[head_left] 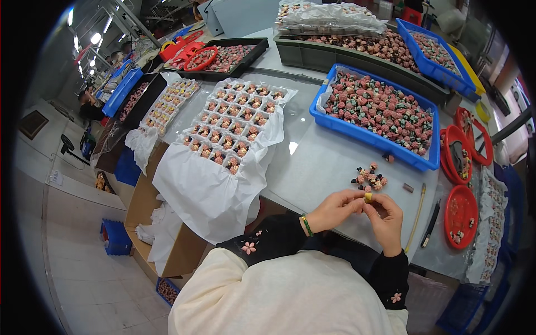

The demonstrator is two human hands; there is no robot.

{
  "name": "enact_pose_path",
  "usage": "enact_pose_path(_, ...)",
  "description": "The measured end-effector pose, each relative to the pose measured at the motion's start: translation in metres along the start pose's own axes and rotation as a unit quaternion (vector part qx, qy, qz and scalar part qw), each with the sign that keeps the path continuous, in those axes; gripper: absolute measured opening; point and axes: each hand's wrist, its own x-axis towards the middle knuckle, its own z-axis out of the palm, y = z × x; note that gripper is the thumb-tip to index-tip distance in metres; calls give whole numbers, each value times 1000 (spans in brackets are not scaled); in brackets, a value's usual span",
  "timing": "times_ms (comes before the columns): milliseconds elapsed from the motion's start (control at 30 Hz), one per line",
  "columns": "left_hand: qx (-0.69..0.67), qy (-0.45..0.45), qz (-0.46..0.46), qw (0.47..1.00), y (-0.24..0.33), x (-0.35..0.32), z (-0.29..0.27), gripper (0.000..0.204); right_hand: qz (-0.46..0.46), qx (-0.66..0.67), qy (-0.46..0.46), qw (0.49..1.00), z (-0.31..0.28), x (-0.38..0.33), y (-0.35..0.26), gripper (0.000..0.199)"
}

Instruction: The person assembles small plastic figurines by manually attaching colored plastic parts by hand.

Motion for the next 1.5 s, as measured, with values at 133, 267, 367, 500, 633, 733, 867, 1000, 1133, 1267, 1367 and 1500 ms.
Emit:
enact_pose_path(133, 175, -22, 53, 983, -5, -6, 6, 38, -24, 5, 21, 999, -1, -2, 3, 22)
enact_pose_path(267, 185, -41, 61, 980, 4, -16, 2, 38, 24, 23, -9, 999, 7, -5, 10, 27)
enact_pose_path(367, 53, -25, 6, 998, 0, -18, 1, 39, 35, 12, -45, 998, 12, -8, 11, 27)
enact_pose_path(500, -61, 44, 29, 997, 0, -37, -6, 43, 38, 38, -60, 997, 28, -6, 6, 26)
enact_pose_path(633, -22, 91, 12, 996, 34, -75, -28, 46, -11, 6, -78, 997, 41, 1, 10, 23)
enact_pose_path(733, 110, 156, 81, 978, 97, -117, -52, 46, -72, -27, -56, 995, 36, 7, 15, 22)
enact_pose_path(867, 395, 421, 179, 797, 147, -143, -144, 42, 4, 16, 11, 1000, 24, 8, 12, 18)
enact_pose_path(1000, 631, 499, 36, 593, 124, -207, -280, 33, 22, -5, -11, 1000, 29, 9, 19, 14)
enact_pose_path(1133, 627, 457, -79, 625, 95, -213, -319, 18, 44, 21, -10, 999, 25, 6, 23, 13)
enact_pose_path(1267, 656, 418, -92, 622, 93, -212, -310, 22, 32, 26, -16, 999, 19, -6, 23, 14)
enact_pose_path(1367, 698, 409, -93, 581, 77, -204, -325, 28, 50, 24, -3, 998, 18, -9, 24, 15)
enact_pose_path(1500, 701, 453, -143, 532, 70, -195, -313, 43, 63, 37, 19, 997, 15, -19, 23, 14)
